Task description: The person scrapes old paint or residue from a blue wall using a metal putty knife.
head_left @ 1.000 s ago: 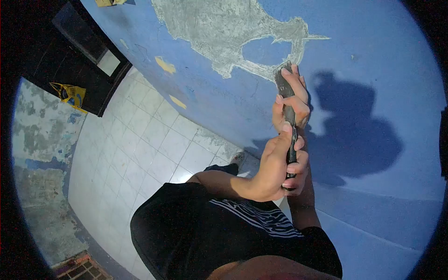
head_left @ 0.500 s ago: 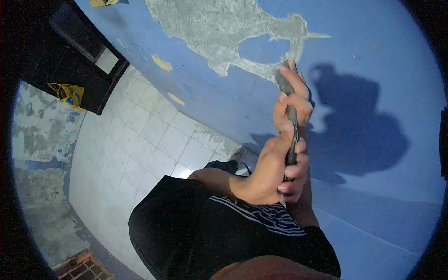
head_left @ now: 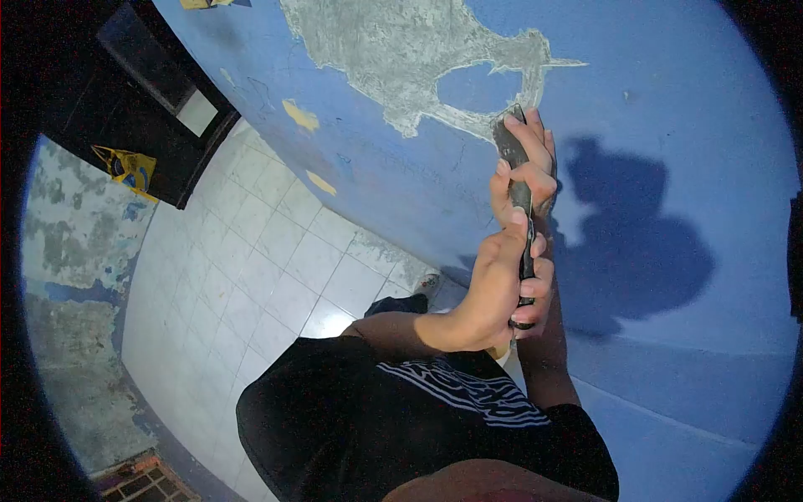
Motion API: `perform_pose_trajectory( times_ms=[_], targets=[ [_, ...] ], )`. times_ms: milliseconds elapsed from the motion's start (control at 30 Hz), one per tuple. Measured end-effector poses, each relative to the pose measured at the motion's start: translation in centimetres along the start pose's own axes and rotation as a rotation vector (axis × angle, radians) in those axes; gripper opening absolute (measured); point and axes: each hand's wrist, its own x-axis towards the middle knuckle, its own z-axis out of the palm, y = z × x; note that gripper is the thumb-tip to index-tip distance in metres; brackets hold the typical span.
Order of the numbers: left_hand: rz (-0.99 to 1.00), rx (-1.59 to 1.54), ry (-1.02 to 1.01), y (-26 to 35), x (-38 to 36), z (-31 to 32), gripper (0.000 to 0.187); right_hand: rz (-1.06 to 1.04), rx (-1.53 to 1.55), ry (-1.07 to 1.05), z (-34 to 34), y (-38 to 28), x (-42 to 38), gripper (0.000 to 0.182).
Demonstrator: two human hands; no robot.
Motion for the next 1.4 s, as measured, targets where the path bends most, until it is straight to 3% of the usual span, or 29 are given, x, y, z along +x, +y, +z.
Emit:
perform_pose_trajectory(
  times_ms=[167, 233, 367, 500, 633, 700, 833, 900, 967, 1033, 1133, 1267, 1400],
  targets=[
    [0.091, -0.071, 0.036, -1.8, 1.1, 1.2, 0.049, 0.012, 0.027, -0.103, -1.5, -0.3, 0.8, 0.02],
    [0.08, -0.086, 0.062, -1.5, 1.3, 1.4, 0.049, 0.039, 0.223, 0.006, -0.6, 0.4, 0.5, 0.022],
    [0.003, 0.004, 0.064, -0.3, 0.8, -0.2, 0.049, 0.0, 0.017, -0.02, -0.5, 0.2, -0.1, 0.019],
    [0.112, 0.083, 0.029, -0.5, 0.0, -0.2, 0.046, -0.007, -0.061, 0.007, -0.5, -1.0, 0.1, 0.024],
    [-0.051, -0.043, -0.036, 1.3, -1.0, -0.2, 0.045, -0.141, -0.229, -0.071, -1.8, -1.3, 1.4, 0.027],
    [0.1, 0.238, 0.07, 0.8, -0.5, -2.3, 0.044, -0.079, -0.209, -0.048, -0.7, -1.5, -0.2, 0.035],
    [0.227, 0.362, 0.013, 0.9, 0.2, -5.4, 0.044, -0.063, -0.384, -0.109, -1.2, -2.3, -1.4, 0.026],
    [0.29, 0.486, -0.029, 1.6, 0.5, -7.0, 0.045, -0.058, -0.4, -0.127, -1.7, -3.2, -1.4, 0.033],
    [0.317, 0.578, 0.008, 2.3, 1.1, -9.2, 0.041, 0.015, -0.512, -0.322, -2.5, -4.1, -1.2, 0.04],
    [0.456, 0.784, 0.111, 3.1, 1.7, -11.6, 0.035, 0.003, -0.555, -0.337, -2.1, -4.8, -1.5, 0.043],
    [0.511, 0.757, 0.092, 3.4, 0.1, -15.0, 0.025, -0.036, -0.539, -0.428, -1.0, -5.9, -2.6, 0.036],
    [0.604, 0.864, 0.017, 5.5, -1.9, -18.7, 0.038, -0.075, -0.34, -0.392, 0.4, -7.3, -4.3, 0.029],
    [0.642, 1.063, 0.06, 8.4, -4.7, -18.5, 0.045, 0.095, -0.213, -0.19, 1.8, -9.2, -7.5, 0.025]
  ],
)
